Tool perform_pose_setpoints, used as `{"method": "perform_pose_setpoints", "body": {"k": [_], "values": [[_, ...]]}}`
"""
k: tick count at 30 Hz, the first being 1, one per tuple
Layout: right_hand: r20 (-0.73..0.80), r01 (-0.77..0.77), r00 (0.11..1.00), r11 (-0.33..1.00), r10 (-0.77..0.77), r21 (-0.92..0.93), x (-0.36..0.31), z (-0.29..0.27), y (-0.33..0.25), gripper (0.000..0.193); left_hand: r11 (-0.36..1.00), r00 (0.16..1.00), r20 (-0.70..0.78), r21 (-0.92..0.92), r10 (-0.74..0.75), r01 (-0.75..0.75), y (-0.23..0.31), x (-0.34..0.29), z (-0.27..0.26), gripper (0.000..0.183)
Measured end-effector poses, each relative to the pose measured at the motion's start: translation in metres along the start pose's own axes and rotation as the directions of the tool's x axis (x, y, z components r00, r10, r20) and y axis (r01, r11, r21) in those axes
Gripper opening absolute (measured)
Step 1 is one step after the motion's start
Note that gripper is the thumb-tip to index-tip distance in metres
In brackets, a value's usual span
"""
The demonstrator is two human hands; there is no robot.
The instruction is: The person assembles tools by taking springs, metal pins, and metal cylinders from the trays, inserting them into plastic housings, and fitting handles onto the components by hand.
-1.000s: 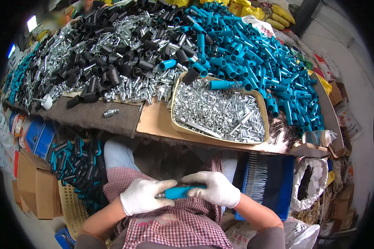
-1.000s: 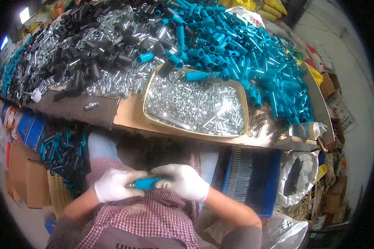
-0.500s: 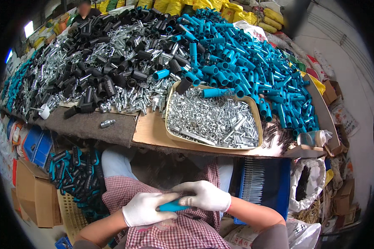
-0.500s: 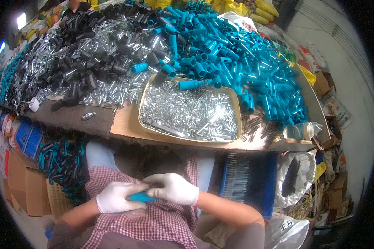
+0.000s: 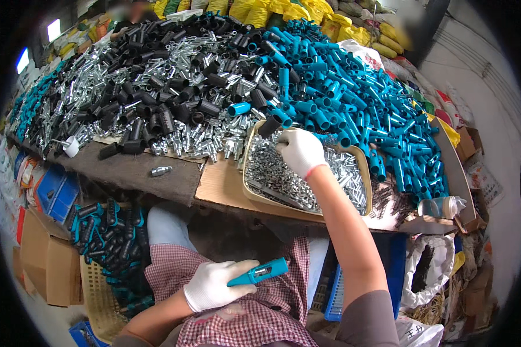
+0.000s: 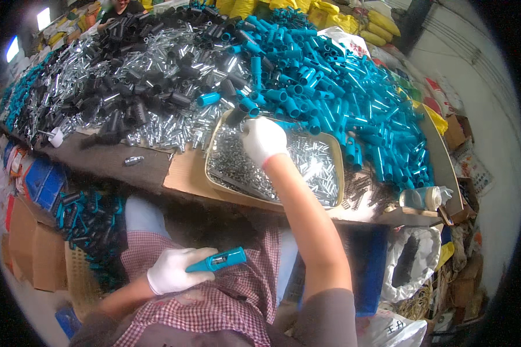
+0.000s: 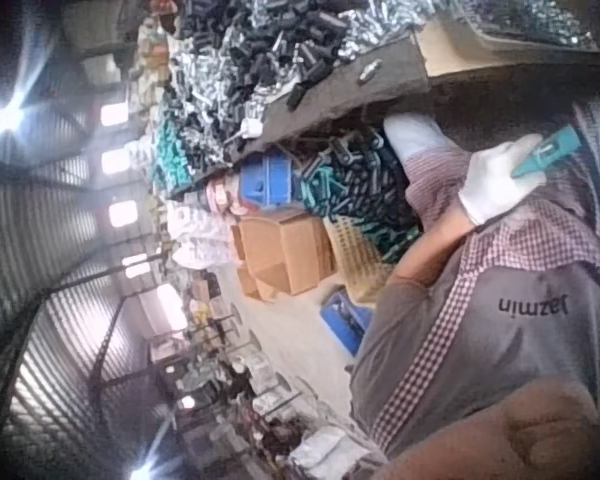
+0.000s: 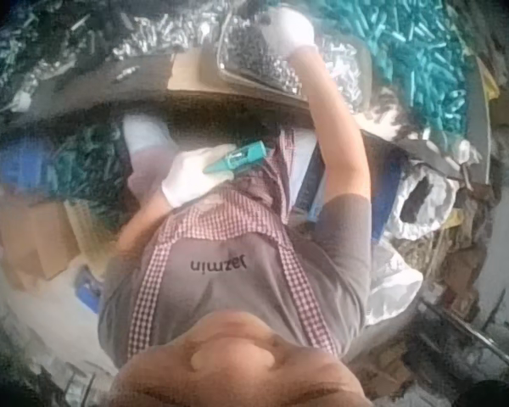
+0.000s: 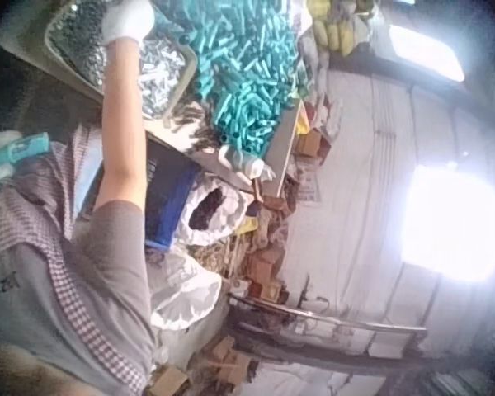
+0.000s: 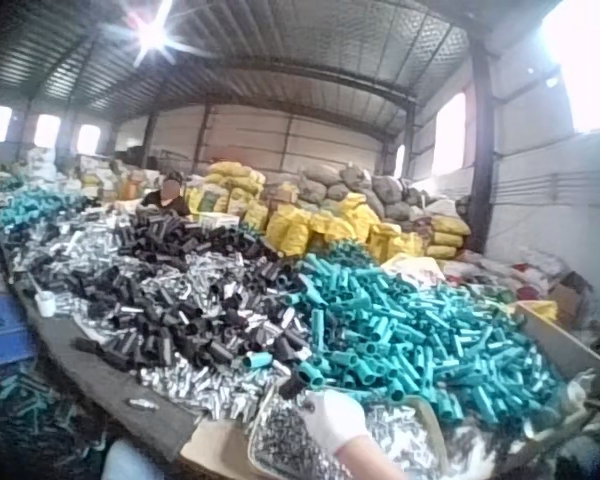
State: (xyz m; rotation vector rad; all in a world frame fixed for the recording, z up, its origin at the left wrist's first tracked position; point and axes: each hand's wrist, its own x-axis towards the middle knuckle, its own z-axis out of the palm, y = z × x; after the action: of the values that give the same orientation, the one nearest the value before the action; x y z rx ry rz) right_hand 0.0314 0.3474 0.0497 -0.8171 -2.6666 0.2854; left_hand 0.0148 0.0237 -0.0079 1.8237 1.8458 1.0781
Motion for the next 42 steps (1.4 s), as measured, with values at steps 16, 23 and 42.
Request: {"method": "perform_pose_setpoints", "body": {"k": [16,23,42], "values": [[0.028,0.189,0.981,0.974,-0.193,0.123,-0.079,-0.042,-0.029,0.014,0.987,0.987,0.037,0.028,-0.158,0.157,-0.004,-0.007,-0.019,0.049],[0.259,0.333,0.806,0.770,-0.532,0.544,-0.173,-0.023,-0.068,0.014,0.978,0.974,0.132,0.125,-0.185,0.169,-0.004,-0.008,-0.026,0.041],[0.188,0.549,0.749,0.755,-0.635,0.360,-0.187,0.018,-0.060,0.013,0.940,0.909,0.296,0.262,-0.295,0.219,-0.008,0.011,-0.019,0.035]]}}
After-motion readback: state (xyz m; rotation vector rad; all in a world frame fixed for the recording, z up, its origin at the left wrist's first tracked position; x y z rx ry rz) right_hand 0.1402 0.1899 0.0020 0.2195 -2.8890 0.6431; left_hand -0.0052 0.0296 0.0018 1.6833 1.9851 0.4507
